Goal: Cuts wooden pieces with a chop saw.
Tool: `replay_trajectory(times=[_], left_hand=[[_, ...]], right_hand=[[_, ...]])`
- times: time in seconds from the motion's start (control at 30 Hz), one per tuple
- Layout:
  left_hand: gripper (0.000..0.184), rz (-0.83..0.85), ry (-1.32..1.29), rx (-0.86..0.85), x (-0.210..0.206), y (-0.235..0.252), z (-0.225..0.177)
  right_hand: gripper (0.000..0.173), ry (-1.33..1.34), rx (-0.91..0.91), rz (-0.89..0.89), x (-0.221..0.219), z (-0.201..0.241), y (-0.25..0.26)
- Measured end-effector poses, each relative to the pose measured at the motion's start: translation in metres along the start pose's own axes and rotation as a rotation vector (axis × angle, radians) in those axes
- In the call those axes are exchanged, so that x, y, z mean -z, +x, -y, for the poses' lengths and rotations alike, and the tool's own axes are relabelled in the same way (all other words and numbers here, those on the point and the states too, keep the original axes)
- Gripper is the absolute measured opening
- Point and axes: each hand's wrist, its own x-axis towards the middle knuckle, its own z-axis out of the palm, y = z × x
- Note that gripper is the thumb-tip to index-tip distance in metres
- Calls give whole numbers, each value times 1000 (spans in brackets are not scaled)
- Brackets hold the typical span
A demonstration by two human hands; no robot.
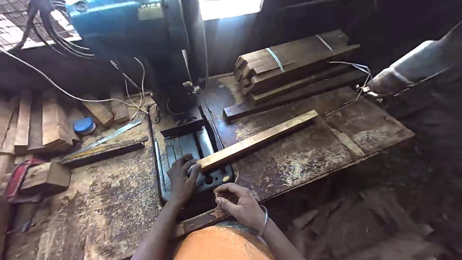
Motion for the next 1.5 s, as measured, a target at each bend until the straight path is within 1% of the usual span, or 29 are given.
replay_trajectory(times=[0.07, 0.1, 0.17, 0.23, 0.27, 0.33, 0.43, 0.5, 0.6, 0.67, 0.73, 0.8, 0.87, 0.93, 1.0, 1.03, 1.1, 1.13, 1.2, 1.27, 1.33, 1.4, 1.5], left_hand=[[43, 29, 3, -29, 2, 0, 1], [43, 13, -3, -12, 2, 1, -3], [45, -118, -55, 80, -1, 5, -13], [57, -223, -84, 187, -1, 10, -20], [63, -244, -65, 198, -1, 11, -21], [68, -242, 22, 143, -8, 7, -17], [75, -192, 205, 74, -15, 3, -16], [82, -172, 300, 71, -19, 2, -16], [90, -138, 424, 89, -23, 4, -17], [89, -132, 472, 87, -26, 4, -16], [81, -129, 492, 94, -27, 4, -17], [69, -131, 500, 101, -25, 4, -18], [64, -132, 510, 106, -26, 6, -17], [61, -119, 537, 124, -27, 8, -18], [57, -107, 545, 141, -27, 9, -21], [55, -109, 540, 144, -26, 9, -22], [51, -147, 528, 132, -24, 7, -21], [50, -189, 516, 104, -26, 7, -20], [49, -238, 495, 51, -27, 7, -21], [50, -271, 514, -4, -29, 8, -21], [52, -280, 504, -13, -30, 9, -19], [58, -267, 494, 0, -31, 8, -20], [69, -231, 513, 38, -30, 8, -20]], right_hand=[[27, -16, -9, 59, -3, 5, 2], [27, -28, -13, 94, -3, 6, 2], [28, -89, 9, 173, -2, 5, 2], [29, -162, 56, 231, -2, 3, 3], [29, -169, 78, 239, -1, 2, 4], [29, -157, 94, 210, 5, 3, 5], [27, -144, 97, 134, 17, 1, 12], [26, -141, 98, 118, 24, 1, 14], [26, -153, 117, 146, 35, -2, 15], [27, -224, 128, 135, 43, -4, 18], [30, -394, 117, 94, 55, 2, 27], [34, -646, 147, 40, 66, 8, 51], [37, -867, 254, -57, 82, 6, 88], [53, -1002, 268, -105, 104, -2, 129], [71, -1093, 181, -59, 127, -14, 162], [73, -1105, 142, -24, 135, -19, 173], [70, -1120, 134, 25, 141, -21, 178], [69, -1121, 189, 11, 144, -19, 174], [61, -1084, 394, -136, 149, -24, 157], [49, -1015, 590, -295, 151, -40, 145], [39, -976, 681, -363, 155, -55, 152], [32, -974, 687, -395, 165, -62, 171], [35, -1016, 616, -420, 179, -61, 210]])
